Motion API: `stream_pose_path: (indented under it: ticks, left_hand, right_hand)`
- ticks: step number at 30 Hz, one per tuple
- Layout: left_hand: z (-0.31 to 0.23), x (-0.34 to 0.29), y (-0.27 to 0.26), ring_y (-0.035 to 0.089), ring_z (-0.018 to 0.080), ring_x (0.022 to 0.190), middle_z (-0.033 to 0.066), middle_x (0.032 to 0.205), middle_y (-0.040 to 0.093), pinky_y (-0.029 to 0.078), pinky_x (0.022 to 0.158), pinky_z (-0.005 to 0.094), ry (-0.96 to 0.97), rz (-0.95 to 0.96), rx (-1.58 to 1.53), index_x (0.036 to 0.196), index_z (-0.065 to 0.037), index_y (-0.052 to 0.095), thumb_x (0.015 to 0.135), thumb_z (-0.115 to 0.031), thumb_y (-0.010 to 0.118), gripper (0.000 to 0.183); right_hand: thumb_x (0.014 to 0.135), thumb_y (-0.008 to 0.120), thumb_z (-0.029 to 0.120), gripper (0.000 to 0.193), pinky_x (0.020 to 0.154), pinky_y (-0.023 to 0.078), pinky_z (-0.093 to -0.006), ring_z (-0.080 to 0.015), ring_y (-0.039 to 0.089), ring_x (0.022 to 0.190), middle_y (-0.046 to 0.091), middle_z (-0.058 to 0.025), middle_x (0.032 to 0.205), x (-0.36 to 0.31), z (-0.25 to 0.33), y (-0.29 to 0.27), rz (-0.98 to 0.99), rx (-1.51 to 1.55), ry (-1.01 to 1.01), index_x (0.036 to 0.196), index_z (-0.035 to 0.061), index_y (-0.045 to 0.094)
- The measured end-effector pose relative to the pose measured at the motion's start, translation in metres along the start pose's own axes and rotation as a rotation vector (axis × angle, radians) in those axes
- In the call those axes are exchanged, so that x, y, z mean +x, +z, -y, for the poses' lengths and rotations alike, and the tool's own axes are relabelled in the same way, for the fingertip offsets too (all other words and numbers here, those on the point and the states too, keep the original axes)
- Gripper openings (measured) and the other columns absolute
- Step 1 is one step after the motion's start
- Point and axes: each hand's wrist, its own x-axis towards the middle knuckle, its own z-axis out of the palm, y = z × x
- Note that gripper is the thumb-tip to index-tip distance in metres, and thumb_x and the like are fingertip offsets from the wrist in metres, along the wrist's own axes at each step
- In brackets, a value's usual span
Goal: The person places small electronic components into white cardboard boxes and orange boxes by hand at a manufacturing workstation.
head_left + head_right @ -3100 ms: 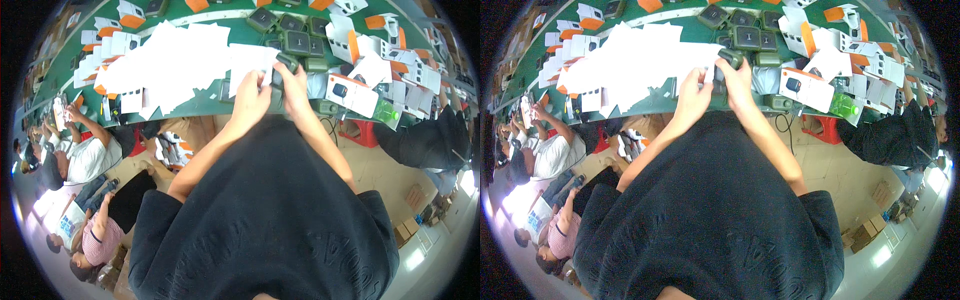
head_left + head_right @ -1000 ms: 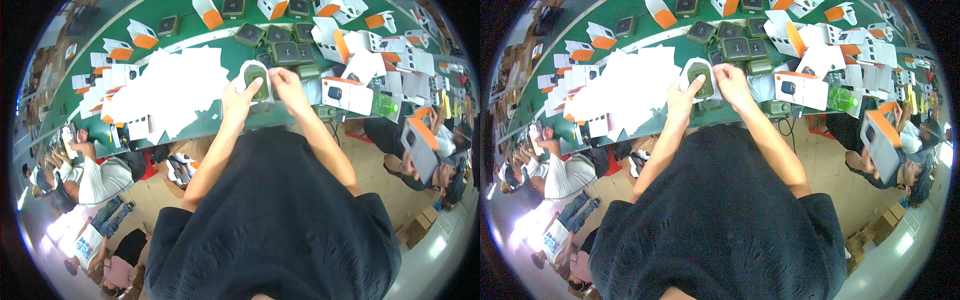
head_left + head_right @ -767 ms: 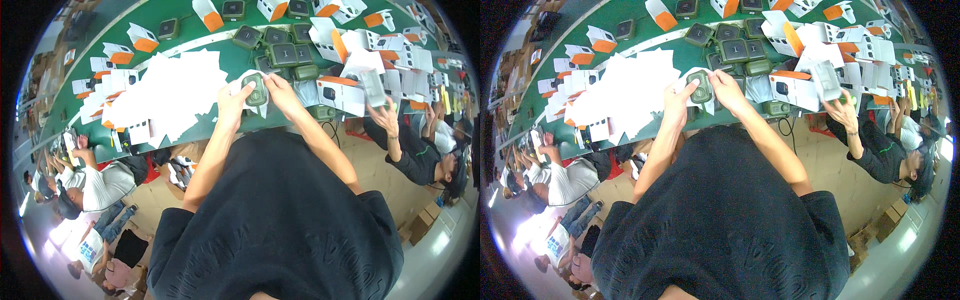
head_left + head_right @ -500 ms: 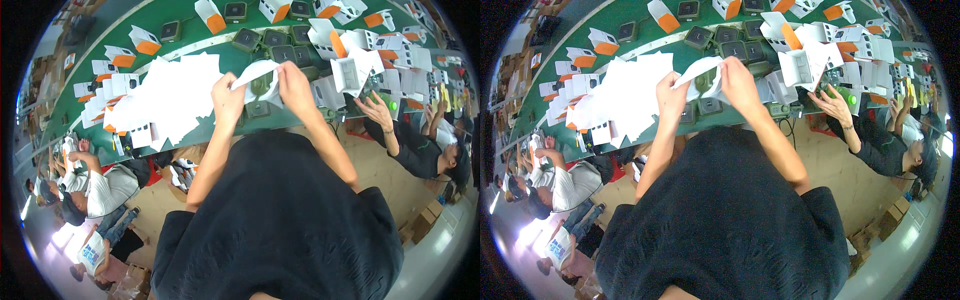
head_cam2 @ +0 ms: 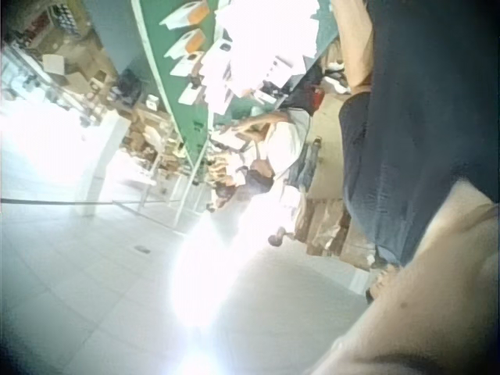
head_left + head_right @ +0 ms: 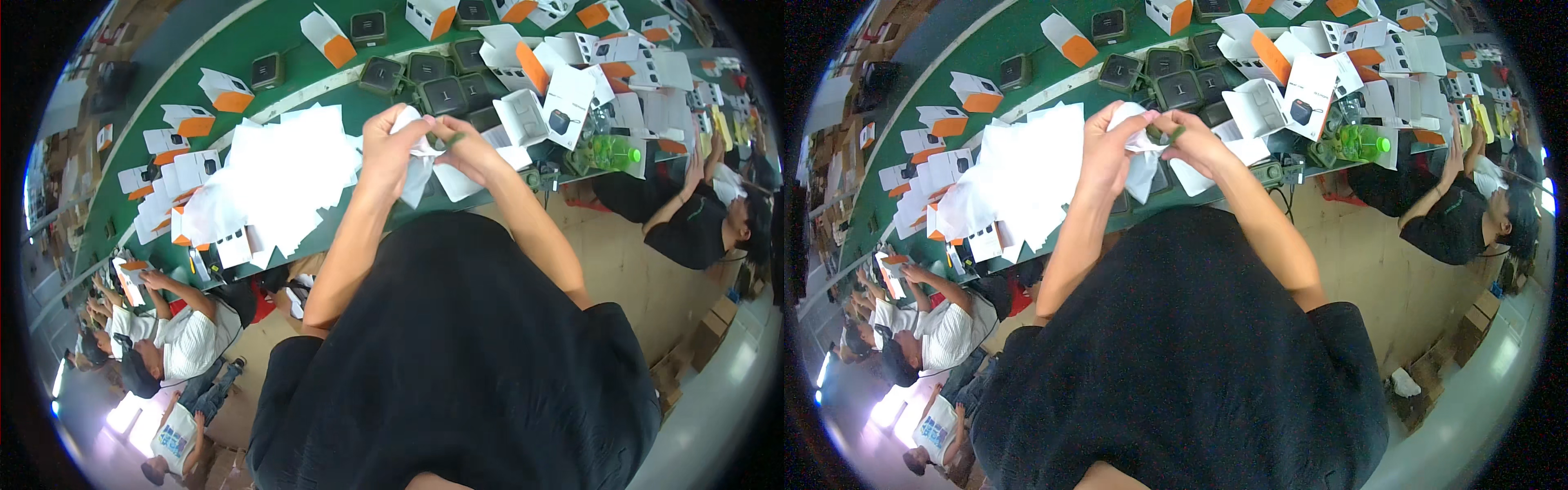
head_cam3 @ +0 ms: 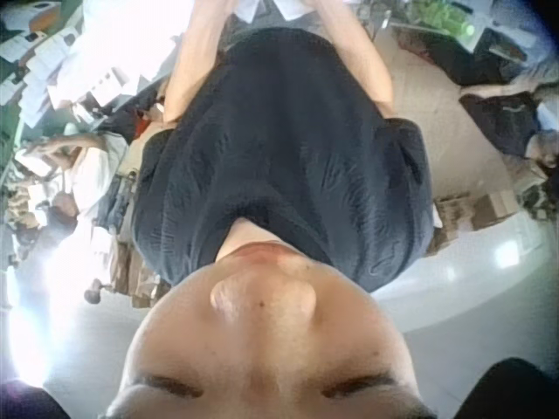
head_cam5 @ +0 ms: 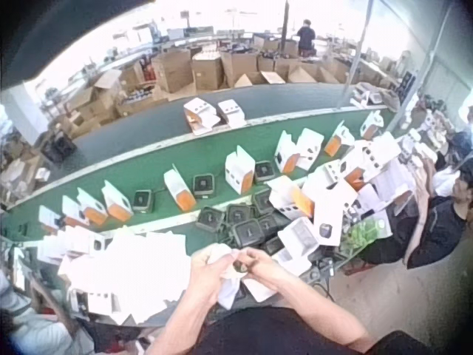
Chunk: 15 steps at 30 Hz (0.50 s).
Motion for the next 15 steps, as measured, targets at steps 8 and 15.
stream_pose_path:
  ticks: [8,15]
  left_hand:
    - [-0.021,-0.007,-0.021,0.064,0.0108,0.070,0.0039,0.081,0.069,0.050,0.063,0.0271,-0.016,-0.016,-0.245,0.083,-0.003,0.066,0.085,0.002,0.071,0.008]
    - [-0.022,0.002,-0.017,0.046,0.0050,0.061,-0.0036,0.066,0.055,0.038,0.055,0.0270,0.222,-0.164,0.824,0.070,0.000,0.060,0.088,-0.010,0.070,0.023]
  right_hand:
    - [0.105,0.049,0.033,0.035,0.066,0.051,-0.0420,-0.0345,0.066,0.075,0.062,-0.0180,0.084,-0.010,0.002,0.012,0.026,-0.247,-0.150,0.098,-0.0007,0.057]
    - [0.102,0.052,0.018,0.020,0.073,0.053,-0.0456,-0.0333,0.066,0.079,0.062,-0.0188,0.085,-0.014,0.055,-0.017,-0.167,-0.567,-0.270,0.102,-0.0022,0.055]
